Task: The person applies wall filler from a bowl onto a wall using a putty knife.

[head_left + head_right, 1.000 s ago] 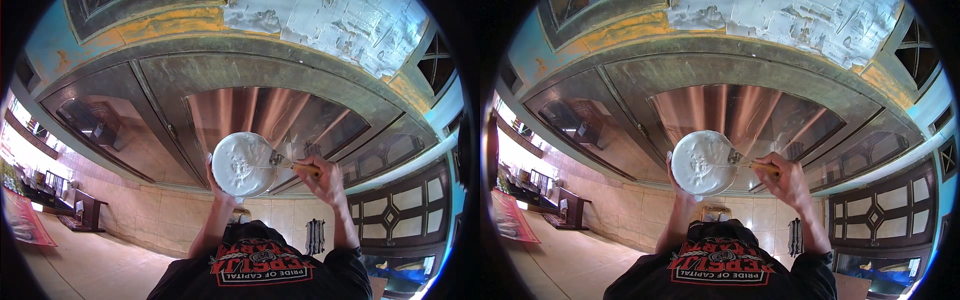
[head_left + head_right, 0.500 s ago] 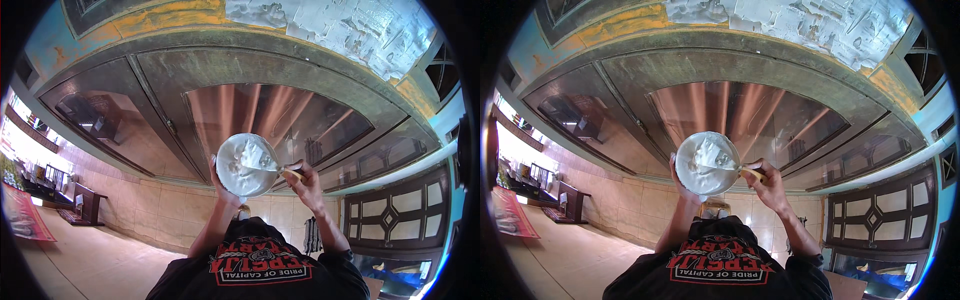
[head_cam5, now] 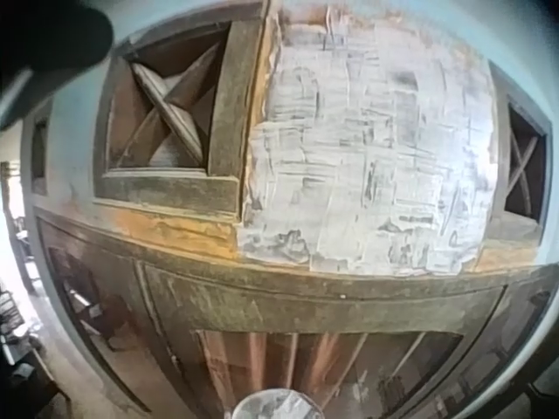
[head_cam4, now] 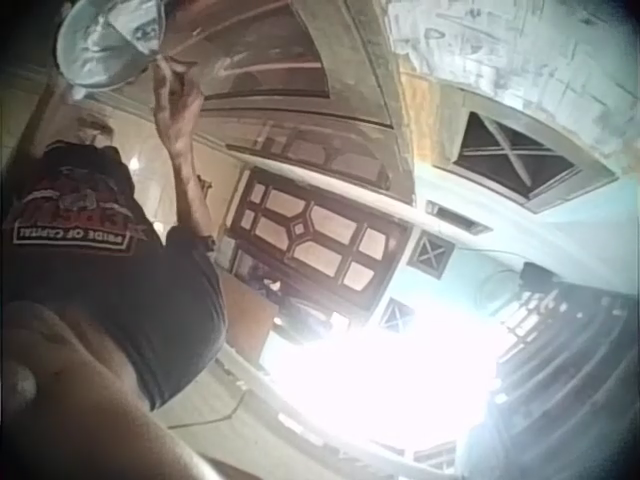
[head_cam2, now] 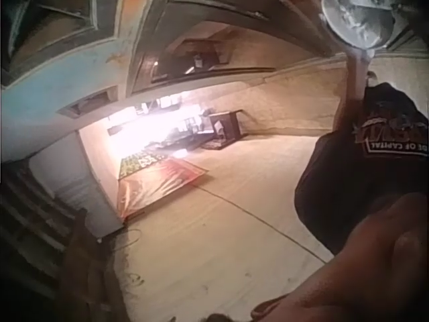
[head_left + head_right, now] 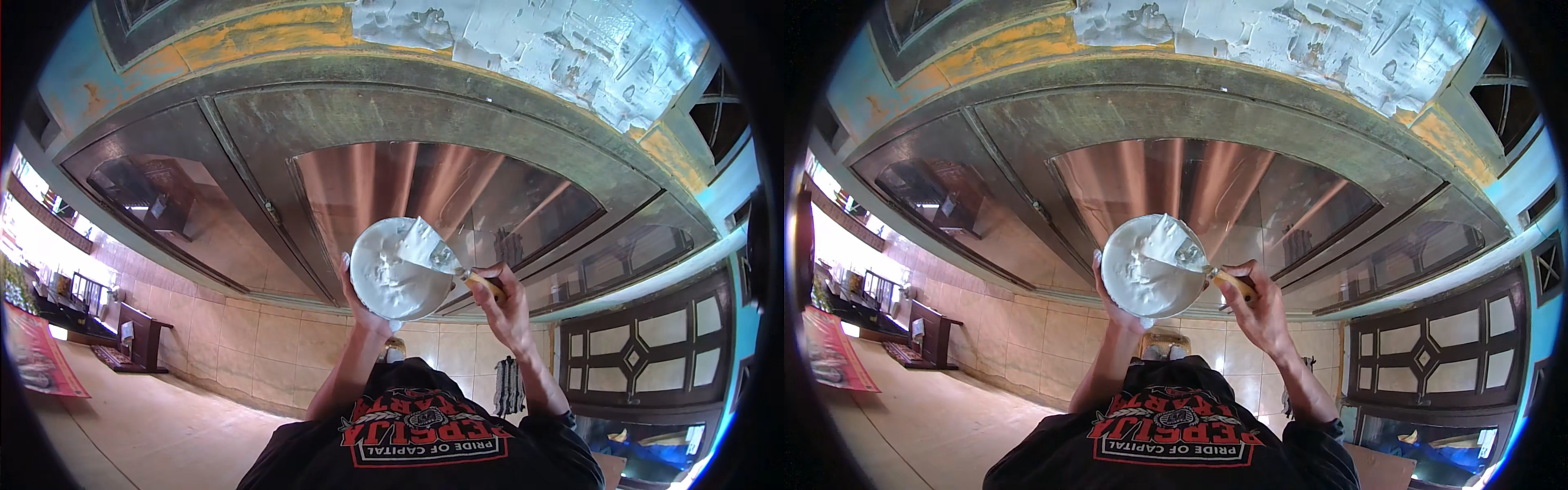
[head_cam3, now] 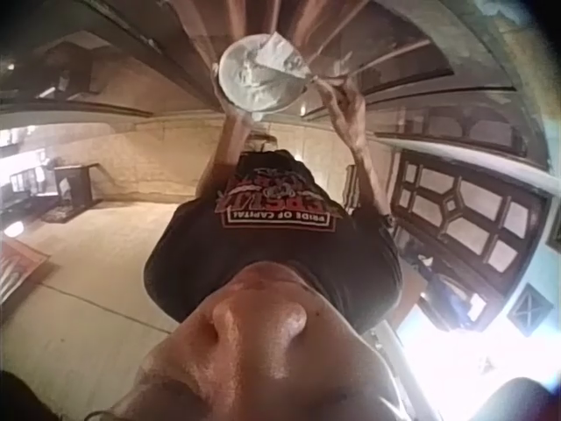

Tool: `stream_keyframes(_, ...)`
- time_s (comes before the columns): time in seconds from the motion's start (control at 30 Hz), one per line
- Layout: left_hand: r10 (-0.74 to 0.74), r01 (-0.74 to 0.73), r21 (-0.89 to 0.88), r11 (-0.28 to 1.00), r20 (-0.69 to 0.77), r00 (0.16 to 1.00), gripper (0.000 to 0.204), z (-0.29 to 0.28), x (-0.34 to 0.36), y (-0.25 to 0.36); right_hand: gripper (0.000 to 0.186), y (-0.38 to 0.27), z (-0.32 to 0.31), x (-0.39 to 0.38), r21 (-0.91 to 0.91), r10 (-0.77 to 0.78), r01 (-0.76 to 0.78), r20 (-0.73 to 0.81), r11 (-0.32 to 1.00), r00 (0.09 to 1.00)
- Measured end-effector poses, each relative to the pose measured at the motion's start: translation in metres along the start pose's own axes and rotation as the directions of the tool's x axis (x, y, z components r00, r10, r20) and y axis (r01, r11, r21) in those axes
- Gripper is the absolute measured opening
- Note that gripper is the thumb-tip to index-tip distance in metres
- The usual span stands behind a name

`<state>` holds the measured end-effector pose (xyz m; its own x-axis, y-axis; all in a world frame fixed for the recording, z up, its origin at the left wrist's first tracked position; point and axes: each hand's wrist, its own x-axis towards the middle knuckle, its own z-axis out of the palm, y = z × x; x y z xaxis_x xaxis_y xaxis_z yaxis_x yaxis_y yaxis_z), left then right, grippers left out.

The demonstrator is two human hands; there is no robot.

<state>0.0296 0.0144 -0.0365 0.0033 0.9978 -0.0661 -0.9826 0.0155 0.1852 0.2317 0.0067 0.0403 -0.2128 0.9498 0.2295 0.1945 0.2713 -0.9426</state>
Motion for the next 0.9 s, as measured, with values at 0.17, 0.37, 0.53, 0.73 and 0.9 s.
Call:
stream_keyframes(0.17, 0.002, -0.002, 0.015, 1.0, 0.004, 1.0, 0.067, 0.003, -0.004, 0.001, 0.021, -0.008, -0.006, 0.004, 0.243, 0.201, -0.227, 0.13, 0.943, 0.971)
stream_keyframes(0.37, 0.005, -0.005, 0.006, 1.0, 0.04, 0.999, 0.068, 0.001, -0.006, 0.003, 0.023, -0.013, -0.012, -0.001, 0.316, 0.215, -0.258, 0.165, 0.913, 0.962)
stream_keyframes(0.53, -0.001, 0.005, -0.055, 0.998, 0.059, 0.998, 0.07, -0.005, -0.008, 0.001, 0.019, -0.003, -0.006, -0.004, -0.117, 0.093, -0.075, 0.161, 0.99, 0.983)
stream_keyframes(0.73, -0.014, 0.016, -0.046, 0.999, 0.041, 0.999, 0.071, -0.008, -0.008, 0.002, 0.021, -0.03, -0.004, -0.009, -0.126, 0.002, 0.006, 0.059, 0.992, 0.998)
stream_keyframes(0.9, 0.023, -0.022, -0.016, 1.0, 0.016, 1.0, 0.069, -0.008, -0.011, 0.005, 0.022, -0.028, 0.0, -0.013, -0.446, 0.015, -0.001, 0.027, 0.895, 1.0)
